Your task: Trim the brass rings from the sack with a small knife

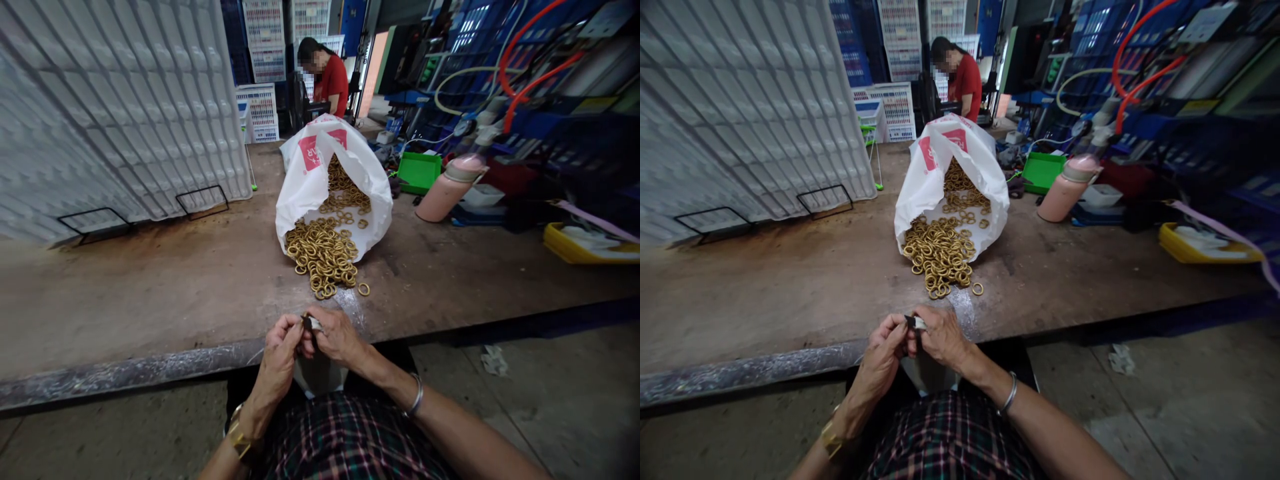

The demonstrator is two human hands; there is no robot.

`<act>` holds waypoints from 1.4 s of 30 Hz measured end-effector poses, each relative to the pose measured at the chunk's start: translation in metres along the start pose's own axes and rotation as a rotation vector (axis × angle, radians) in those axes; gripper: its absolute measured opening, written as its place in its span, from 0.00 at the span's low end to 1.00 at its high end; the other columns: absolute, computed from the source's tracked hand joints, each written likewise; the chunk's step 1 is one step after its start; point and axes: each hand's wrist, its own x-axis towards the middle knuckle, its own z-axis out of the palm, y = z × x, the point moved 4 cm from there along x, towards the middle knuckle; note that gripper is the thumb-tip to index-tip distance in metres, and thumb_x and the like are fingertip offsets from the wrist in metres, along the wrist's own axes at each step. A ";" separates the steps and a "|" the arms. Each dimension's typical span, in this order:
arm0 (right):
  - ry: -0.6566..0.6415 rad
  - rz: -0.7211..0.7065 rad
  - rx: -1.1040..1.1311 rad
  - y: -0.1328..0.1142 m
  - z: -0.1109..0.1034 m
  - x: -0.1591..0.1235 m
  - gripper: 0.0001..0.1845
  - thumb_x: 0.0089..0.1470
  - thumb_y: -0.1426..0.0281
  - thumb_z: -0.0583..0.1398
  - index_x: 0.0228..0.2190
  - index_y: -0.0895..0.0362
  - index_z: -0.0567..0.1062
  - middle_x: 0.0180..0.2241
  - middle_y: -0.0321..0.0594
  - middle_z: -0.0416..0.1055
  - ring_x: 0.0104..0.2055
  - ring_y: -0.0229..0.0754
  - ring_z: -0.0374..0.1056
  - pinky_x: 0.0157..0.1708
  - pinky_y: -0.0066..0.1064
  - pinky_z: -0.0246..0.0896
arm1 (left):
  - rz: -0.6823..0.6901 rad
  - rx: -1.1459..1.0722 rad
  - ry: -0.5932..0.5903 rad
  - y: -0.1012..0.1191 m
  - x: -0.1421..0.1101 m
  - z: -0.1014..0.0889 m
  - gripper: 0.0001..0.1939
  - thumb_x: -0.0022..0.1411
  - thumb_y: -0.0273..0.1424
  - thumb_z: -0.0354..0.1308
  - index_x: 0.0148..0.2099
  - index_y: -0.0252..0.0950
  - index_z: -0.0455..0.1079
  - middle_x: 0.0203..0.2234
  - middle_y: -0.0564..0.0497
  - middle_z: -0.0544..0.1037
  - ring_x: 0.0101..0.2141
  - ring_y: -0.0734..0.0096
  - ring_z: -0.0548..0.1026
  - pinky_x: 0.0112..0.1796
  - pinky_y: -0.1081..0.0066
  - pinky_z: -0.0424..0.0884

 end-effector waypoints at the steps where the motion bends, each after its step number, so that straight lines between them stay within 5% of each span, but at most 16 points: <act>1: -0.022 -0.031 -0.037 0.000 0.002 -0.002 0.11 0.45 0.78 0.51 0.30 0.57 0.70 0.25 0.37 0.69 0.27 0.37 0.63 0.27 0.25 0.52 | 0.005 0.010 0.005 -0.001 0.000 -0.001 0.13 0.57 0.40 0.54 0.32 0.34 0.63 0.19 0.56 0.69 0.20 0.79 0.66 0.24 0.76 0.62; 18: -0.165 0.135 -0.429 -0.007 0.005 0.004 0.13 0.46 0.77 0.51 0.36 0.58 0.68 0.29 0.44 0.73 0.28 0.42 0.67 0.26 0.29 0.48 | 0.009 0.143 0.035 0.006 -0.013 -0.006 0.14 0.58 0.40 0.53 0.28 0.35 0.63 0.15 0.56 0.67 0.19 0.78 0.64 0.24 0.77 0.59; 23: -0.071 0.237 -0.424 0.012 -0.014 0.002 0.17 0.43 0.79 0.51 0.37 0.57 0.69 0.31 0.42 0.73 0.30 0.41 0.67 0.28 0.29 0.50 | -0.121 0.044 -0.152 0.009 -0.034 0.010 0.12 0.57 0.39 0.55 0.28 0.35 0.65 0.17 0.54 0.70 0.20 0.76 0.67 0.26 0.75 0.63; 30: 0.289 0.427 -0.422 0.062 -0.070 -0.015 0.11 0.53 0.71 0.52 0.40 0.57 0.67 0.37 0.42 0.72 0.38 0.42 0.67 0.34 0.29 0.54 | -0.269 -0.279 0.067 -0.003 -0.013 0.005 0.15 0.46 0.37 0.65 0.29 0.33 0.66 0.30 0.46 0.76 0.28 0.70 0.74 0.22 0.76 0.66; 37: 0.184 0.526 -0.631 0.067 -0.080 -0.010 0.09 0.55 0.64 0.53 0.38 0.54 0.66 0.37 0.41 0.67 0.33 0.42 0.67 0.27 0.29 0.51 | -0.325 -0.474 0.006 -0.011 -0.003 0.003 0.11 0.47 0.31 0.64 0.33 0.32 0.69 0.26 0.50 0.74 0.25 0.76 0.71 0.22 0.77 0.65; 42: 0.208 0.516 -0.588 0.066 -0.077 -0.015 0.09 0.54 0.67 0.53 0.38 0.56 0.65 0.37 0.42 0.66 0.32 0.41 0.66 0.27 0.28 0.51 | -0.379 -0.523 0.072 -0.013 0.000 0.003 0.11 0.45 0.31 0.65 0.25 0.31 0.66 0.26 0.48 0.74 0.25 0.75 0.71 0.22 0.76 0.66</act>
